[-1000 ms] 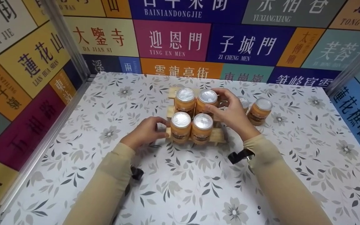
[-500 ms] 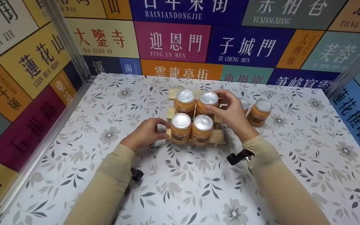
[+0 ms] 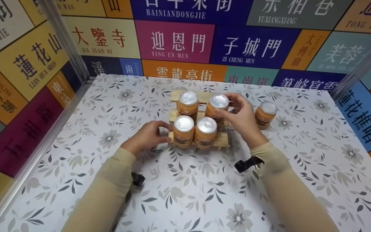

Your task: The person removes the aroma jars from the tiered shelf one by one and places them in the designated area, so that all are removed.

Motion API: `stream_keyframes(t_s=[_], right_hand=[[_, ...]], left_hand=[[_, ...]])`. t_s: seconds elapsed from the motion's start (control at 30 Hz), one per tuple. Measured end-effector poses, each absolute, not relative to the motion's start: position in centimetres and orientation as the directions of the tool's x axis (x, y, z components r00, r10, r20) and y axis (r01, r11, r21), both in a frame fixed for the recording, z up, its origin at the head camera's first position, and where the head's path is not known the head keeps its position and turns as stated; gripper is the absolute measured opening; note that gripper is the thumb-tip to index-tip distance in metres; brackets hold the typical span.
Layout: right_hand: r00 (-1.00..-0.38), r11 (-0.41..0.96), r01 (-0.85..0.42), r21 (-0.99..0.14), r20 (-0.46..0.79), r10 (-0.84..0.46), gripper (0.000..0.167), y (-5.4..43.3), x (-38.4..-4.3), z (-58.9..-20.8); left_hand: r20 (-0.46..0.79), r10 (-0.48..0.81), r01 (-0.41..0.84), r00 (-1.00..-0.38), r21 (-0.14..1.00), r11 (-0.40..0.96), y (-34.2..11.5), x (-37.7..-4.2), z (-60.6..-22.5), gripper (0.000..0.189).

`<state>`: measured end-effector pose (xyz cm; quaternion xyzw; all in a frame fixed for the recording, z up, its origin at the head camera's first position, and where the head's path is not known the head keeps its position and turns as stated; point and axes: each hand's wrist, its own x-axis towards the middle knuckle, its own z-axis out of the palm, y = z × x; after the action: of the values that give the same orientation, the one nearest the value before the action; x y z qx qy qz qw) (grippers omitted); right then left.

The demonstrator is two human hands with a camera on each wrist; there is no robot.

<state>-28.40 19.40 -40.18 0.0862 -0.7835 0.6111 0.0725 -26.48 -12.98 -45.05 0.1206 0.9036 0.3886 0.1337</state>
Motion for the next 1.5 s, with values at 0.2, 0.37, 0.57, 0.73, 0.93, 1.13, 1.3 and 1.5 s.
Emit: stream_keyframes(t_s=[0.2, 0.37, 0.57, 0.73, 0.93, 1.13, 1.3, 1.5], right_hand=[[-0.976, 0.211, -0.214, -0.954, 0.216, -0.015, 0.056, 20.1, -27.9, -40.1], [-0.977, 0.167, -0.209, -0.963, 0.213, 0.003, 0.058, 20.9, -27.6, -40.2], [-0.976, 0.172, -0.207, -0.963, 0.215, 0.029, 0.058, 21.7, -27.4, -40.5], [-0.981, 0.193, -0.177, -0.965, 0.188, 0.044, 0.056, 22.6, -26.8, -40.5], [-0.975, 0.199, -0.194, -0.961, 0.211, 0.066, 0.054, 23.6, -26.5, -40.5], [-0.968, 0.224, -0.207, -0.952, 0.232, 0.091, 0.053, 24.8, -26.2, -40.6], [-0.969, 0.238, -0.191, -0.952, 0.222, 0.11, 0.053, 26.0, -25.6, -40.6], [-0.974, 0.24, -0.158, -0.958, 0.191, 0.122, 0.054, 27.4, -25.3, -40.8]], left_hand=[[-0.144, 0.324, 0.118, -0.935, 0.734, 0.669, -13.1, -26.4, -45.0, 0.037], [-0.136, 0.329, 0.132, -0.934, 0.725, 0.676, -13.0, -26.4, -45.0, 0.039], [-0.142, 0.323, 0.127, -0.936, 0.719, 0.684, -12.8, -26.5, -45.1, 0.039], [-0.151, 0.323, 0.121, -0.934, 0.717, 0.686, -12.7, -26.5, -45.0, 0.04], [-0.144, 0.328, 0.126, -0.934, 0.725, 0.677, -12.8, -26.5, -45.0, 0.039], [-0.145, 0.317, 0.116, -0.937, 0.727, 0.676, -12.8, -26.5, -44.9, 0.038], [-0.134, 0.329, 0.137, -0.935, 0.719, 0.681, -12.7, -26.4, -44.8, 0.037], [-0.157, 0.306, 0.105, -0.939, 0.717, 0.689, -12.7, -26.3, -45.0, 0.036]])
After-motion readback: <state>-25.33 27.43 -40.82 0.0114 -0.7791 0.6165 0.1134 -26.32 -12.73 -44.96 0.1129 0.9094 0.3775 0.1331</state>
